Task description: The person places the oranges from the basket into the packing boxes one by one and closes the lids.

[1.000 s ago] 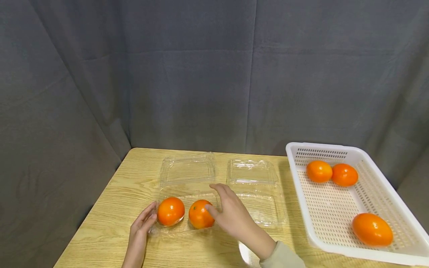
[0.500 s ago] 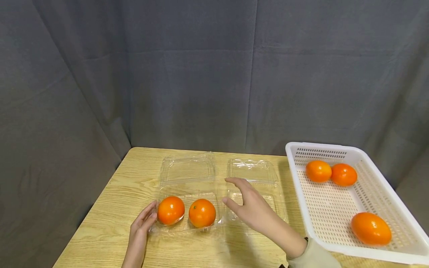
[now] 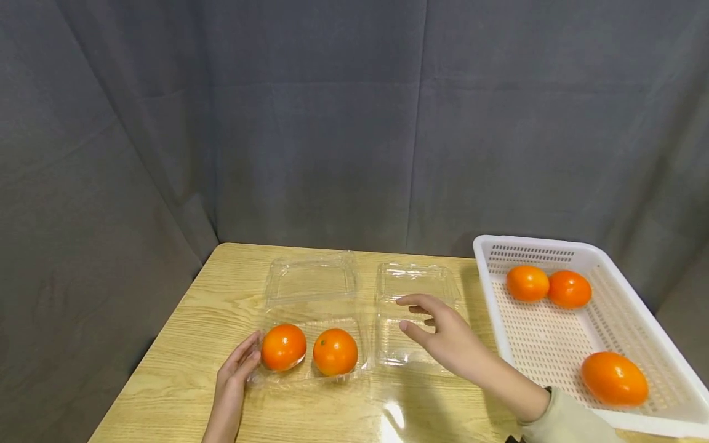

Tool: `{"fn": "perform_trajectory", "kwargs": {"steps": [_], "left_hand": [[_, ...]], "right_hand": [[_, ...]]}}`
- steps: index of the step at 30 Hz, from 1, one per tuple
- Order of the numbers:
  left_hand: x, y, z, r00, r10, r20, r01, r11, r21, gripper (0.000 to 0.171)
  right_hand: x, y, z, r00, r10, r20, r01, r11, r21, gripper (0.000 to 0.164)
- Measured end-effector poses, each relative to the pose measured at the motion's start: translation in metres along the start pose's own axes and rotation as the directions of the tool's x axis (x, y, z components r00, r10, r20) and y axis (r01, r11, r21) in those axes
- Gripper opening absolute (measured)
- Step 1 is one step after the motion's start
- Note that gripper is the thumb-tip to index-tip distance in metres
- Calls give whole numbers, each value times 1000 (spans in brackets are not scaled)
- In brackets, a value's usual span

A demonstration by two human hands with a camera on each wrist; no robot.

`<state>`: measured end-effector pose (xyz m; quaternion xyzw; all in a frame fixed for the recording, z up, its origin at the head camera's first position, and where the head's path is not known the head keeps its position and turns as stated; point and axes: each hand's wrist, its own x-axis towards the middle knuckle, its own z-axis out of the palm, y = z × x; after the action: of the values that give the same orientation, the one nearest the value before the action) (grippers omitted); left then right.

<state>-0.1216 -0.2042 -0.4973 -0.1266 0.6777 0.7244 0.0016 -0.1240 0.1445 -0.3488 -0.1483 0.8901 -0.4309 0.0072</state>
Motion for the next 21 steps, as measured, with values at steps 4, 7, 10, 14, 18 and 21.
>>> {"fn": "perform_trajectory", "kwargs": {"steps": [4, 7, 10, 14, 18, 21], "left_hand": [[1, -1, -1, 1000, -10, 6, 10, 1000, 8, 56], [1, -2, -1, 1000, -20, 7, 20, 1000, 17, 56], [1, -2, -2, 1000, -24, 10, 24, 1000, 20, 57], [2, -1, -1, 1000, -24, 10, 24, 1000, 13, 57], [2, -1, 0, 1000, -21, 13, 21, 1000, 6, 56], [2, -1, -1, 1000, -18, 18, 17, 1000, 10, 57]], "right_hand": [[-3, 5, -9, 1000, 11, -11, -10, 997, 81, 32], [-6, 10, -18, 1000, 30, -6, -29, 992, 123, 32], [-7, 15, -29, 999, 42, -24, -39, 992, 123, 31], [-9, 24, -46, 996, 71, -51, -66, 993, 94, 32], [-11, 34, -64, 993, 95, -67, -92, 995, 42, 32], [-13, 44, -77, 990, 120, -75, -120, 993, 3, 31]]}}
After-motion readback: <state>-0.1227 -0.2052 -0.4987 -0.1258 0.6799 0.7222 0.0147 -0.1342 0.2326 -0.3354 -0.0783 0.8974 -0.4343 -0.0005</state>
